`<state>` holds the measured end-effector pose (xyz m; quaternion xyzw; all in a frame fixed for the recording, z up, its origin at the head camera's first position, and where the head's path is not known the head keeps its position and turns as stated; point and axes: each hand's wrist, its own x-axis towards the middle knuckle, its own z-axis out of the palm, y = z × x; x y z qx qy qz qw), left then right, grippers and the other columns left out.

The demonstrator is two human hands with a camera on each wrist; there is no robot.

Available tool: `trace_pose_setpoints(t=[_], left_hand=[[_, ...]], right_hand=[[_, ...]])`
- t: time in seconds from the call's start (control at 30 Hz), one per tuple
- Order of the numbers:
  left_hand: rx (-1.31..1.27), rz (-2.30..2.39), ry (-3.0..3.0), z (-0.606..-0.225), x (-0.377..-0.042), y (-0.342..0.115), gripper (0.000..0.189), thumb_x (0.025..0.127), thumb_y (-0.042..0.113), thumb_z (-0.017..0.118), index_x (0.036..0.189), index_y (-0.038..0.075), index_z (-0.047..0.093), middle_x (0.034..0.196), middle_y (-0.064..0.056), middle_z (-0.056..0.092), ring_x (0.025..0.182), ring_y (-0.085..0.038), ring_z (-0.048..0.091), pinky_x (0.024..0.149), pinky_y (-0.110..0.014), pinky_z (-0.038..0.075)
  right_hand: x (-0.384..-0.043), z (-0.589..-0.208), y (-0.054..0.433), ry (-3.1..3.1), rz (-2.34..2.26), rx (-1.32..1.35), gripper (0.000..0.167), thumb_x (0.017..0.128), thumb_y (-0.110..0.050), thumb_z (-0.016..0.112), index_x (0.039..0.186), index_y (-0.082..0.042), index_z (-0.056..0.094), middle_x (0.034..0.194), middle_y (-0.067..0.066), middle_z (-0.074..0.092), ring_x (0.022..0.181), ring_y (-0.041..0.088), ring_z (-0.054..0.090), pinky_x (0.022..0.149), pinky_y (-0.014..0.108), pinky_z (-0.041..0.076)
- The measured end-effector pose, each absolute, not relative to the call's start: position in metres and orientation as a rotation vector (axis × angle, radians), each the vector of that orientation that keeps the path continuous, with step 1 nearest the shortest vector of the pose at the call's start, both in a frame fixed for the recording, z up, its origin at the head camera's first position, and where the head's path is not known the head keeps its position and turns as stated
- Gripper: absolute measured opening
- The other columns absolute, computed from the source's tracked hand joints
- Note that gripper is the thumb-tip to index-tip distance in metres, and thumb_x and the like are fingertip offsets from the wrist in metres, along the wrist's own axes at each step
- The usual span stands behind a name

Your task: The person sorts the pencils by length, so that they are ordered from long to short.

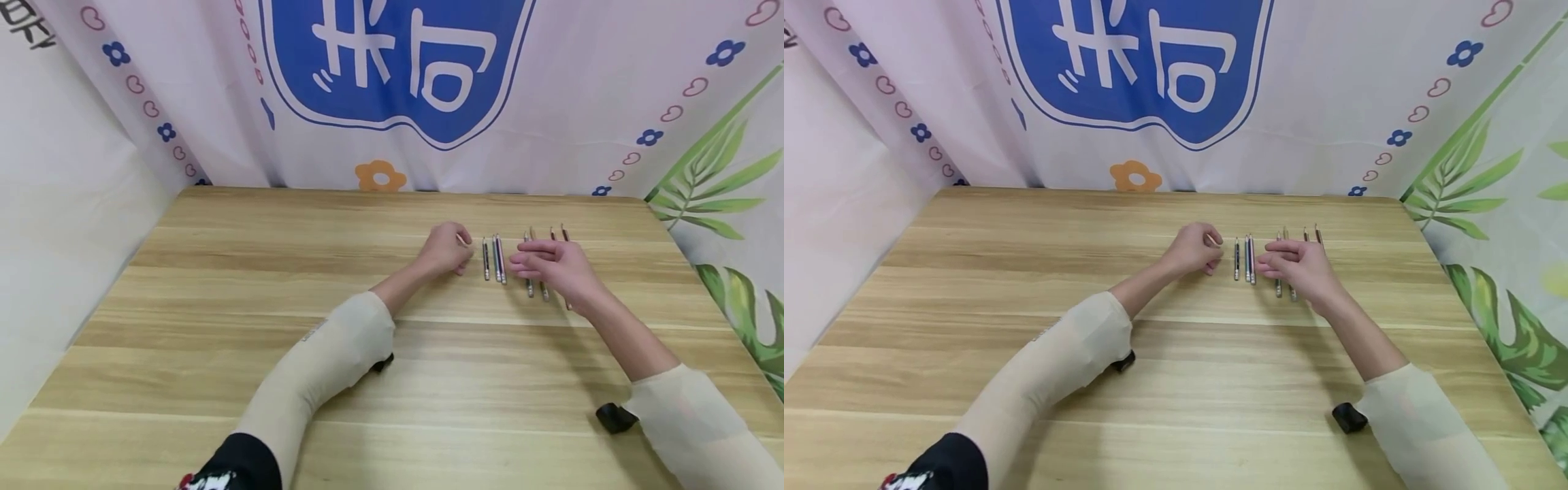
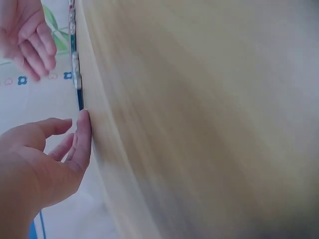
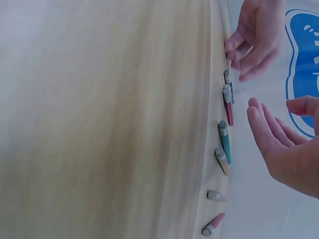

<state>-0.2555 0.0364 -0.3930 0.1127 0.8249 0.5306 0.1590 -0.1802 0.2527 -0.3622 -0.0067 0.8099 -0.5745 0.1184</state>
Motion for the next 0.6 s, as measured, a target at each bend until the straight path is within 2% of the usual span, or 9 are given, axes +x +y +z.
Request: trace_pose_setpoints(t=[0.23,0.3,0.47,0.6], left_hand=[[0.528,1.385,2.504,-0.381,-0.252,-0.012,0.017,0.096,0.001,0.068,0.110,-0.008,0.066,0.084,-0.009,0.064,0.064,-0.018,0.066,0.053,-0.021,0.056],[0.576,1.336,2.563,-0.376,-0.250,-0.025,0.018,0.095,0.003,0.068,0.110,-0.007,0.068,0.087,-0.009,0.065,0.069,-0.018,0.066,0.057,-0.021,0.054],[0.673,1.239,2.666,-0.370,-0.245,-0.061,0.020,0.093,0.002,0.070,0.109,-0.009,0.070,0.092,-0.014,0.069,0.084,-0.024,0.067,0.076,-0.029,0.059],[0.695,1.209,2.699,-0.369,-0.237,-0.093,0.021,0.092,-0.001,0.069,0.109,-0.013,0.068,0.091,-0.018,0.070,0.085,-0.030,0.068,0.080,-0.036,0.063]], right_hand=[[-0.174,-0.363,0.265,2.511,-1.576,-0.123,0.041,0.106,-0.005,0.057,0.138,0.018,0.050,0.133,0.037,0.059,0.097,0.003,0.072,0.090,0.023,0.062],[-0.172,-0.363,0.269,2.543,-1.556,-0.146,0.039,0.106,-0.006,0.058,0.136,0.018,0.052,0.131,0.037,0.061,0.097,0.002,0.072,0.089,0.022,0.062],[-0.164,-0.363,0.278,2.675,-1.451,-0.207,0.037,0.105,-0.010,0.062,0.132,0.015,0.059,0.125,0.034,0.066,0.094,-0.003,0.069,0.085,0.017,0.061],[-0.157,-0.363,0.287,2.785,-1.353,-0.240,0.035,0.105,-0.014,0.064,0.128,0.012,0.064,0.120,0.031,0.069,0.092,-0.005,0.068,0.079,0.010,0.059]])
